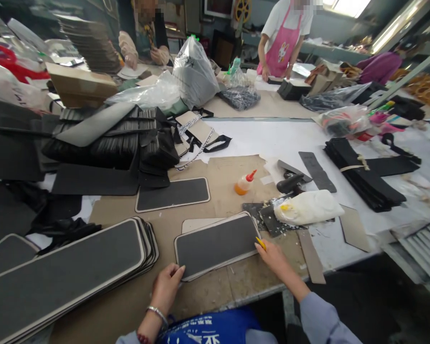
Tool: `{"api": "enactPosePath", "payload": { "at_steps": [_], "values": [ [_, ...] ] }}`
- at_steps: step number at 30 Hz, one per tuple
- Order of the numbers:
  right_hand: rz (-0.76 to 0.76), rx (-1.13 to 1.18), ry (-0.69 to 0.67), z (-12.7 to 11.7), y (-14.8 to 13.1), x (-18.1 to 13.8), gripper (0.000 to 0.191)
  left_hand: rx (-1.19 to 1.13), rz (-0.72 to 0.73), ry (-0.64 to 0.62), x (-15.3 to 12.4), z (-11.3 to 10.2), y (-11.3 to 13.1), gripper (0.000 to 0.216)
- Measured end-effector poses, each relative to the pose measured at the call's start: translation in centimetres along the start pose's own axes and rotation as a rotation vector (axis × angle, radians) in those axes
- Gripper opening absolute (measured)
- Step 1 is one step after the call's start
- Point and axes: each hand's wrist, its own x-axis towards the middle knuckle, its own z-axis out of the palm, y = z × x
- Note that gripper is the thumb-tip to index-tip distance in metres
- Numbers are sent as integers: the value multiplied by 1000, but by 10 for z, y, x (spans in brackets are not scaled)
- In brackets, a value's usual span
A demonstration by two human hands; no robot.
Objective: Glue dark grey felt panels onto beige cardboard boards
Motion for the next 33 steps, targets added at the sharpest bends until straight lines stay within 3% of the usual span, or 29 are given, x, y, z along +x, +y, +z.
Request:
{"api": "enactPosePath", "payload": {
  "at_steps": [14,25,33],
  "values": [
    [14,-51,-115,4,8,19,31,81,-38,66,6,10,-17,30],
    [53,80,-146,1,11,28,32,5,-61,48,10,10,-21,29],
    [74,82,-192,1,12,33,34,30,-117,139,6,11,-9,20]
  ]
}}
